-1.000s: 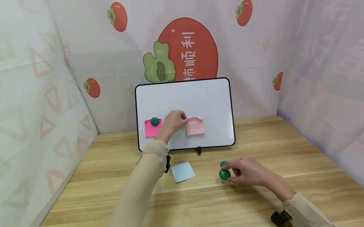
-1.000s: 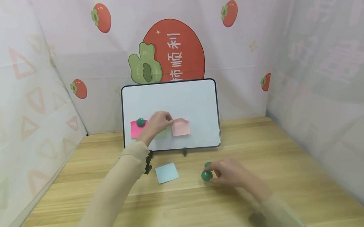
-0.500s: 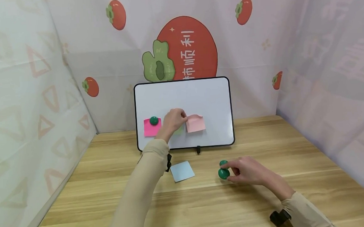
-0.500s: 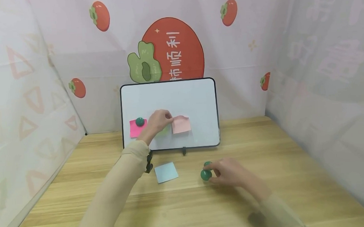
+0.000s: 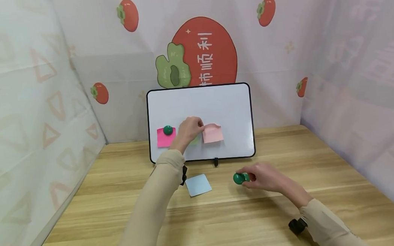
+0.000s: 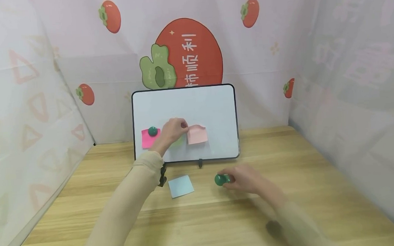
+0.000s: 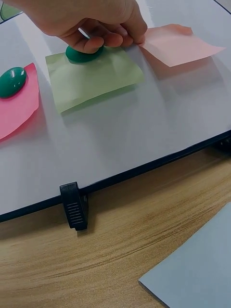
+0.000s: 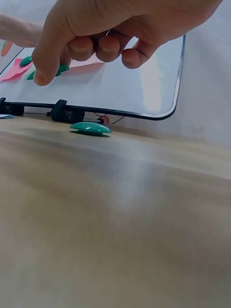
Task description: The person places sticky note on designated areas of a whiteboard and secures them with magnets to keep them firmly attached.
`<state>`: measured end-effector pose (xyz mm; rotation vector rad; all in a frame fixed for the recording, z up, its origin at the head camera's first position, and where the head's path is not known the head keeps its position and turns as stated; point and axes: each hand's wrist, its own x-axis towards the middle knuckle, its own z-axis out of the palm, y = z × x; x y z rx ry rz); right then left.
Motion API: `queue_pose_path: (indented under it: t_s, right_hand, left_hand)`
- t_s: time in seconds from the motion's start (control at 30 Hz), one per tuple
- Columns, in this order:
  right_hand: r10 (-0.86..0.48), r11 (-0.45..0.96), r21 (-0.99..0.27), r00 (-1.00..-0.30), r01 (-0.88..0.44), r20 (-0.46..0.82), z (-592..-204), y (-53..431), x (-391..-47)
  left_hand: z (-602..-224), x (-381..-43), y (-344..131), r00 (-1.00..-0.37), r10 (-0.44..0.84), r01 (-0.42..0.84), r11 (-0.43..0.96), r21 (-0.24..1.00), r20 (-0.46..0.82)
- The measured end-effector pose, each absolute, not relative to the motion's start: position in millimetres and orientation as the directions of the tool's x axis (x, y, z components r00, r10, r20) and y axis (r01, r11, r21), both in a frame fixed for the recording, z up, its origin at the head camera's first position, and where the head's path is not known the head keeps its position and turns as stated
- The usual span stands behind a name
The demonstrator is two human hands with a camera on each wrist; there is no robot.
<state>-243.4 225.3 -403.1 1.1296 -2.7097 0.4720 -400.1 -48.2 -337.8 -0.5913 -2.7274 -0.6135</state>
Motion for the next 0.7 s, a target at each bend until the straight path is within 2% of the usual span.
queue_pose_path:
  t_s: [0.13, 0.37, 0.7]
  right_hand:
    - [-0.647, 0.681, -0.172, -0.696, -0.711, 0.312, -393.6, 216.1, -256.3]
    - [-0.612, 0.709, -0.158, -0.711, -0.687, 0.346, -376.4, 199.2, -285.8]
    - [-0.546, 0.746, -0.105, -0.695, -0.657, 0.468, -362.7, 175.1, -317.8]
  left_hand:
    - [-338.3, -400.2, -48.8, -0.874, 0.33, 0.45, 0.827, 0.338, 0.356]
    - [-339.7, -398.6, -48.6, -0.877, 0.322, 0.438, 0.839, 0.322, 0.356]
    - [-343.8, -396.0, -45.5, -0.842, 0.344, 0.47, 0.847, 0.25, 0.416]
